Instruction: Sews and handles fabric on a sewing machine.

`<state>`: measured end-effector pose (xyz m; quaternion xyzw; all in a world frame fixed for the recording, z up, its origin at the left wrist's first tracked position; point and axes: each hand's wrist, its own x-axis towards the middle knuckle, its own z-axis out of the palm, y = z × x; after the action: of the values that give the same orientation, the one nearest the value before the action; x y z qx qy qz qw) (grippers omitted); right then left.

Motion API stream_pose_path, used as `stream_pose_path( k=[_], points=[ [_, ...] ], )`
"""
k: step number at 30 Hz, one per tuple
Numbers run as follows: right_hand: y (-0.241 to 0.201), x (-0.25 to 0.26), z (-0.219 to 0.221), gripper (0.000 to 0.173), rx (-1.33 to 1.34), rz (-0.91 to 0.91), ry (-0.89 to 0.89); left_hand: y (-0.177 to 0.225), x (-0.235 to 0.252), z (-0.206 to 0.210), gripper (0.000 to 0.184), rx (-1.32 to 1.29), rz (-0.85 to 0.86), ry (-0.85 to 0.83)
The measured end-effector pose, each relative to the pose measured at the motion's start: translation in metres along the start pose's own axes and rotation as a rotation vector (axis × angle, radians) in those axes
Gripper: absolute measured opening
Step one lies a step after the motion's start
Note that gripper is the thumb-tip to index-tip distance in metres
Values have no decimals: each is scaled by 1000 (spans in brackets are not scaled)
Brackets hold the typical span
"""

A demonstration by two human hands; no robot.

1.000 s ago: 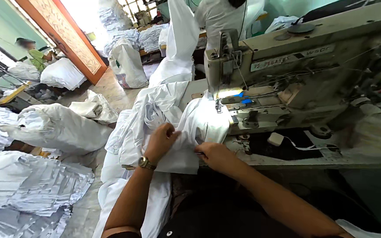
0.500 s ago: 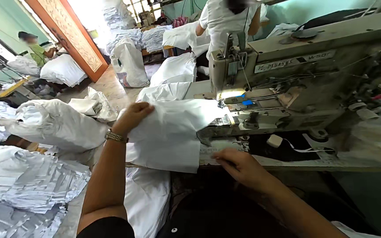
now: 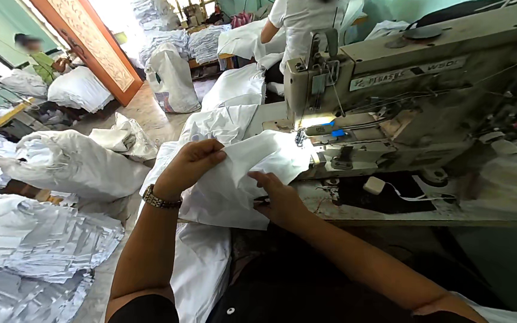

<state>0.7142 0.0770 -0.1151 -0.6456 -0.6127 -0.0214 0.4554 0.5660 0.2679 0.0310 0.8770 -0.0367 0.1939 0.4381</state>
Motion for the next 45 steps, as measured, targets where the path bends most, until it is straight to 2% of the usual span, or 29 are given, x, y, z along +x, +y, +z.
stream_pose_path(
  k=[2, 3, 6, 8, 11, 13, 15, 17, 20, 21, 23, 25, 27, 30, 34, 38, 43, 45],
  points=[
    [4, 8, 3, 29, 59, -35, -37, 0, 1, 3, 17, -96, 11, 5],
    [5, 9, -1, 20, 147, -21, -118, -3, 2, -1, 16, -108, 13, 45],
    [10, -3, -33, 21, 549, -68, -489, -23, 9, -38, 16, 109, -57, 320],
    [17, -23, -61, 14, 620, -96, -654, -47, 15, -65, 24, 412, -174, 423],
    [29, -48, -89, 22, 327, 189, -757, -96, 24, -69, 28, 678, -365, 250],
    [37, -60, -84, 39, 50, 400, -851, -137, 26, -50, 27, 825, -511, 128],
    [41, -68, -76, 45, -101, 553, -911, -164, 24, -30, 24, 922, -586, 61],
    [45, -75, -78, 43, -61, 573, -831, -163, 25, -15, 27, 929, -475, 121],
    [47, -81, -85, 36, 55, 536, -604, -129, 25, 7, 22, 865, -161, 196],
    [47, -81, -84, 34, 56, 517, -510, -114, 26, 16, 18, 791, -84, 154],
    [46, -77, -79, 32, 30, 476, -360, -93, 28, 37, 15, 671, 17, -50],
    [43, -71, -72, 32, 19, 448, -295, -89, 27, 59, 20, 707, 71, -257],
    [40, -65, -63, 35, 23, 429, -287, -97, 27, 71, 27, 784, 67, -387],
    [36, -59, -59, 42, 4, 400, -270, -101, 27, 68, 12, 783, 42, -447],
    [31, -40, -55, 48, 37, 369, -180, -81, 29, 57, 6, 702, 3, -395],
    [27, -20, -41, 50, 146, 375, -136, -69, 24, 52, 9, 449, -80, -318],
    [20, -6, -36, 35, 137, 314, -28, -72, 15, 52, 9, 315, -88, -229],
    [17, 2, -36, 37, 126, 305, 1, -71, 14, 53, 13, 248, -97, -211]
  ],
)
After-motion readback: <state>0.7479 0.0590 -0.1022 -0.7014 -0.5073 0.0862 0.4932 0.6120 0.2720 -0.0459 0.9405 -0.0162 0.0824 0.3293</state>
